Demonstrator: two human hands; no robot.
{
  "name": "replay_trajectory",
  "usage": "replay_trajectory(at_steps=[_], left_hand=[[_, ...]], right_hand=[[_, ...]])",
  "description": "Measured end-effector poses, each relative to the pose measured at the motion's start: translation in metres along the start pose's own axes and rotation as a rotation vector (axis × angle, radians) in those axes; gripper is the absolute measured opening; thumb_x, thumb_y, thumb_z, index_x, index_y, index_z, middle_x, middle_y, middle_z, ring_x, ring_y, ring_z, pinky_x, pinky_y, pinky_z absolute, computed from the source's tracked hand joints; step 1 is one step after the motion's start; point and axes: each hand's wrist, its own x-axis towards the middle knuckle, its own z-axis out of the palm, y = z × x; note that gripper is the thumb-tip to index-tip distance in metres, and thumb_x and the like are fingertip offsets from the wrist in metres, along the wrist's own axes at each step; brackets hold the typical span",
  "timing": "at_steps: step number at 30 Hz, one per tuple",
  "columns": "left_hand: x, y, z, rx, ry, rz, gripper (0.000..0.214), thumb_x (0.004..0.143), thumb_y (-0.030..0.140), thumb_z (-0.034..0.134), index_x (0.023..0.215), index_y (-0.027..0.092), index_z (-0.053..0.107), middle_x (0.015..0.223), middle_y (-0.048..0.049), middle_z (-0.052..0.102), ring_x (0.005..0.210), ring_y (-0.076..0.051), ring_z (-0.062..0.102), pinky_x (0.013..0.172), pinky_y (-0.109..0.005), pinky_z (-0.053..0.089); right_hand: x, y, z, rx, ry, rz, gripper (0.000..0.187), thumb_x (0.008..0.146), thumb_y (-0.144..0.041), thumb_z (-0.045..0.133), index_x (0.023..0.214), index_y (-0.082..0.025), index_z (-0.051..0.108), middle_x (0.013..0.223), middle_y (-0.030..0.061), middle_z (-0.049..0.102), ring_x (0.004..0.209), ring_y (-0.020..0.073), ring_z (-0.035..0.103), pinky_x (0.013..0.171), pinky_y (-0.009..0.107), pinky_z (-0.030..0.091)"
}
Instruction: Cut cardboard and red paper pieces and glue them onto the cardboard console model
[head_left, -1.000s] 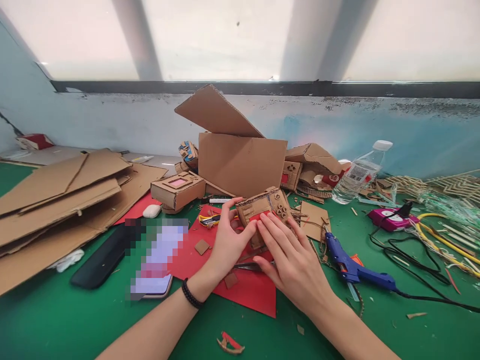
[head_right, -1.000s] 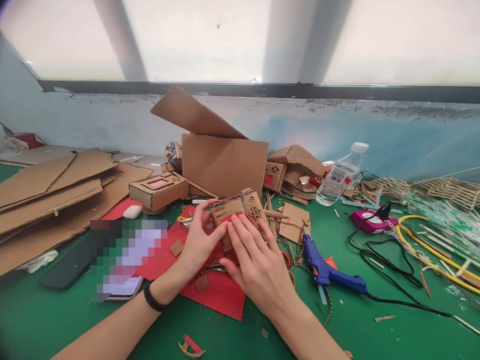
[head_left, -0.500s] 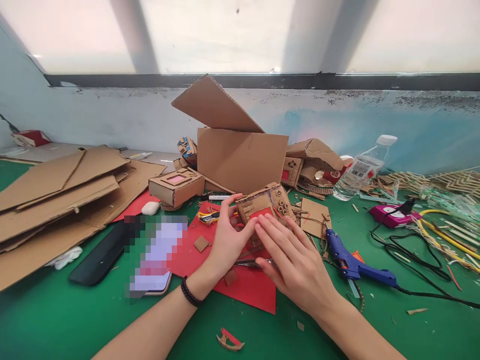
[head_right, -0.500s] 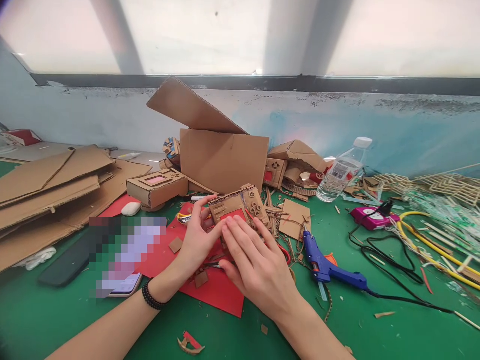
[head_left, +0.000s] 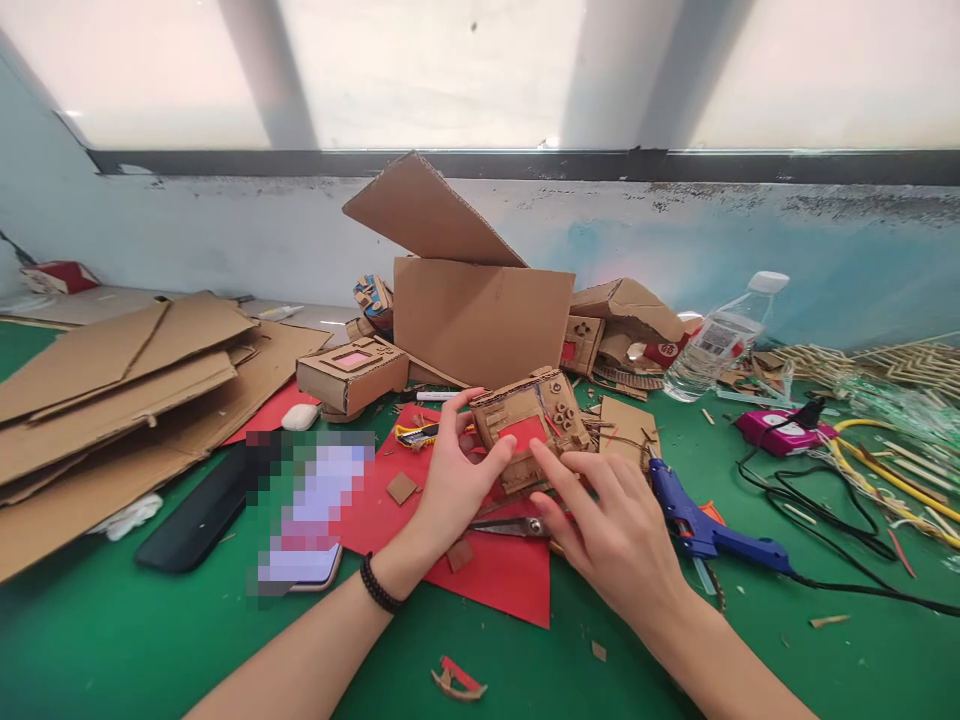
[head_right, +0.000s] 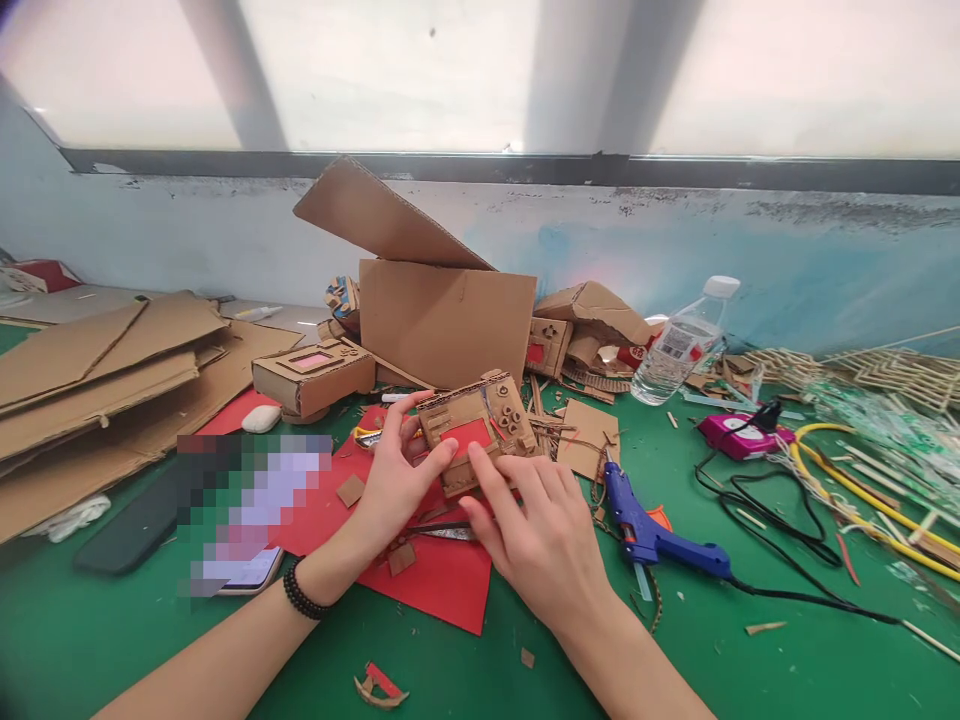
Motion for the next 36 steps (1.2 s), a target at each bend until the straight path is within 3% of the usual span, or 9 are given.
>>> replay_trajectory(at_steps=[3,7,15,22,36], left_hand=[[-0.0019,0.0006,0.0010,0.010,-0.027,0.015,0.063,0.088,0.036,0.079,0.140,0.029,0.046,0.127,-0.0089,0.067,0.109,-0.023,0.072,0.091,-0.034,0.061],[-0.0028,0.0002,0.0017,-0.008,-0.051,0.014,0.062,0.088,0.035,0.079,0.140,0.029,0.046,0.128,-0.0092,0.066,0.112,-0.024,0.071,0.094,-0.035,0.061],[0.0017,0.0007,0.0001,-0.079,-0.022,-0.052,0.066,0.086,0.039,0.081,0.141,0.027,0.046,0.132,-0.0114,0.067,0.116,-0.026,0.070,0.096,-0.037,0.060],[-0.0007,0.0003,0.0008,-0.056,-0.050,-0.020,0.064,0.088,0.037,0.080,0.141,0.027,0.045,0.130,-0.0107,0.068,0.115,-0.025,0.071,0.095,-0.036,0.060],[-0.0044,0.0036,0.0040,-0.060,-0.084,-0.036,0.062,0.089,0.035,0.079,0.141,0.029,0.045,0.129,-0.0095,0.068,0.112,-0.024,0.072,0.091,-0.032,0.061]], right_hand=[[-0.0014,0.0036,0.0005,-0.035,-0.032,0.038,0.045,0.107,-0.029,0.054,0.146,-0.007,0.057,0.078,0.0056,0.061,0.074,0.0219,0.054,0.070,0.035,0.042],[-0.0015,0.0053,0.0011,-0.067,-0.056,0.042,0.046,0.109,-0.032,0.051,0.146,-0.006,0.057,0.074,0.0040,0.059,0.070,0.0207,0.050,0.066,0.034,0.036],[-0.0030,0.0053,-0.0002,-0.055,-0.068,0.065,0.043,0.109,-0.032,0.051,0.146,-0.011,0.059,0.073,0.0032,0.061,0.072,0.0205,0.054,0.067,0.033,0.037],[-0.0034,0.0033,-0.0008,-0.028,-0.080,0.060,0.042,0.109,-0.032,0.051,0.146,-0.013,0.060,0.073,0.0026,0.062,0.072,0.0194,0.055,0.065,0.032,0.036],[-0.0056,0.0009,0.0042,-0.026,-0.049,0.099,0.046,0.112,-0.037,0.046,0.147,-0.011,0.060,0.068,-0.0004,0.062,0.067,0.0152,0.056,0.060,0.032,0.032]])
